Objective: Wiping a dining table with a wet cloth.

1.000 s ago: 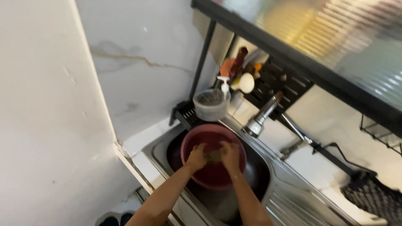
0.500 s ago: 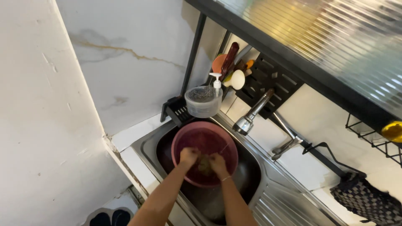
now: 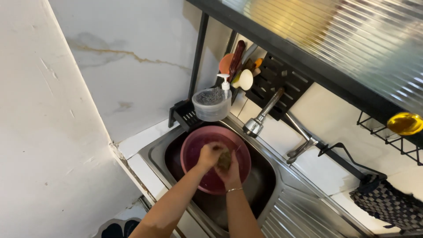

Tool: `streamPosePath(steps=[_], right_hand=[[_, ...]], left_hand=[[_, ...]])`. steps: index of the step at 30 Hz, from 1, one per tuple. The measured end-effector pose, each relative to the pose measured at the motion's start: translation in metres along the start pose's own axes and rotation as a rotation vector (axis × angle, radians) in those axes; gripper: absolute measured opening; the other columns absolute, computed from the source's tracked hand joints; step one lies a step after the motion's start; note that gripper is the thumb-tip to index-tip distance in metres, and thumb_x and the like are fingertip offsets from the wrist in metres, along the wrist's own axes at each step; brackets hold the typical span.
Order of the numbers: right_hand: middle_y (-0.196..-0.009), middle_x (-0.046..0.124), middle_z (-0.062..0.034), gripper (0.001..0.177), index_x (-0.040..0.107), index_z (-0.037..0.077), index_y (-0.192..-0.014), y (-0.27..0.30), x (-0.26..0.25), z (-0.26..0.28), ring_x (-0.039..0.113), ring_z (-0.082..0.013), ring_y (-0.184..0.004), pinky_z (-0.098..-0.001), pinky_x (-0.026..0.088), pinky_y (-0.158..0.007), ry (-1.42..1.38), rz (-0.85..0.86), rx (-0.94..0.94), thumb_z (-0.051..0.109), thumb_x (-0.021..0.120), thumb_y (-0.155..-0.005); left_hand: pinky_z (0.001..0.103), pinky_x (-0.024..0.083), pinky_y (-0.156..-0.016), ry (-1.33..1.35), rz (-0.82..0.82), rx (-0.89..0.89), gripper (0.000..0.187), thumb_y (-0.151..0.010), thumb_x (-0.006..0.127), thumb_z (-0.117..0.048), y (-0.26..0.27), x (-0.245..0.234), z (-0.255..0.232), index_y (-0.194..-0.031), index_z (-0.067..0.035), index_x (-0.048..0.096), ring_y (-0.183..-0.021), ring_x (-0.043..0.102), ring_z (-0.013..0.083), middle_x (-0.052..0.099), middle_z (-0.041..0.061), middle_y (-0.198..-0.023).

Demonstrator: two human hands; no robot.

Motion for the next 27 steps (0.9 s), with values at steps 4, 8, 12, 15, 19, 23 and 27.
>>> streamPosePath(steps=[4, 8, 12, 15, 19, 23, 27], right_hand=[[-0.129, 0.063, -0.0118, 0.044, 0.060, 0.009, -0.130, -0.025, -0.028, 0.009, 0.065, -0.0280, -0.112, -0.0436, 0.057, -0.096, 0.304, 0.032, -0.128, 0.043, 0.058, -0.103], [-0.133, 0.060, -0.0133, 0.044, 0.059, 0.025, -0.134, 0.018, 0.017, 0.012, 0.055, -0.0393, -0.117, -0.0609, 0.043, -0.098, 1.732, -0.346, -0.305, 0.028, 0.064, -0.090], [-0.127, 0.066, -0.0090, 0.036, 0.068, 0.025, -0.125, 0.004, -0.015, 0.009, 0.051, -0.0383, -0.130, -0.0686, 0.028, -0.109, 2.575, -0.403, -0.143, 0.023, 0.065, -0.088], [-0.131, 0.065, -0.0110, 0.033, 0.068, 0.017, -0.125, -0.020, -0.037, 0.024, 0.056, -0.0363, -0.125, -0.0711, 0.029, -0.108, 2.286, -0.426, -0.125, 0.029, 0.067, -0.095], [-0.111, 0.077, -0.0099, 0.028, 0.077, 0.013, -0.112, -0.033, -0.035, 0.039, 0.076, -0.0293, -0.105, -0.0478, 0.060, -0.096, 1.962, -0.042, -0.406, 0.030, 0.071, -0.090], [-0.103, 0.075, -0.0085, 0.021, 0.072, 0.011, -0.107, 0.021, 0.033, 0.042, 0.071, -0.0299, -0.097, -0.0442, 0.057, -0.086, 0.813, 0.113, -0.346, 0.023, 0.073, -0.090], [-0.086, 0.066, -0.0087, 0.045, 0.065, 0.009, -0.090, 0.031, 0.034, 0.013, 0.066, -0.0259, -0.077, -0.0440, 0.054, -0.071, 0.161, 0.086, -0.030, 0.054, 0.058, -0.088]], left_hand=[[0.045, 0.055, -0.092, -0.688, 0.246, -0.251, 0.025, -0.095, 0.065, -0.016, 0.017, -0.005, 0.045, -0.115, -0.008, 0.079, -0.105, 0.071, 0.0374, 0.075, 0.019, -0.112], [0.045, 0.047, -0.105, -1.138, 0.581, -0.483, 0.042, -0.096, 0.063, -0.018, 0.042, -0.010, 0.054, -0.135, -0.004, 0.064, -0.138, 0.049, 0.0341, 0.057, 0.014, -0.145], [0.049, 0.040, -0.113, -1.235, 0.738, -0.534, 0.046, -0.097, 0.061, -0.015, 0.048, -0.008, 0.094, -0.142, -0.006, 0.061, -0.147, 0.039, 0.0373, 0.050, 0.018, -0.154], [0.048, 0.048, -0.108, -1.050, 0.615, -0.570, 0.055, -0.096, 0.064, -0.014, 0.042, -0.003, 0.100, -0.149, -0.013, 0.053, -0.145, 0.041, 0.0413, 0.048, 0.019, -0.154], [0.052, 0.042, -0.102, -0.759, 0.395, -0.495, 0.081, -0.080, 0.081, -0.020, 0.044, -0.015, 0.017, -0.153, -0.022, 0.044, -0.139, 0.038, 0.0429, 0.034, 0.009, -0.161], [0.041, 0.058, -0.089, -0.375, 0.019, -0.185, 0.041, -0.080, 0.075, -0.023, 0.017, 0.002, 0.068, -0.119, -0.011, 0.072, -0.106, 0.072, 0.0355, 0.074, 0.019, -0.111], [0.043, 0.057, -0.097, -0.257, 0.063, -0.097, 0.041, -0.080, 0.070, -0.026, 0.013, 0.022, 0.055, -0.119, -0.014, 0.076, -0.111, 0.073, 0.0360, 0.076, 0.020, -0.116]])
Point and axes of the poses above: each hand's wrist, its own y-axis away from the middle knuckle, its own x-axis out of the palm, z = x × y, the point moved 4 cm from there along -y, towards the middle knuckle
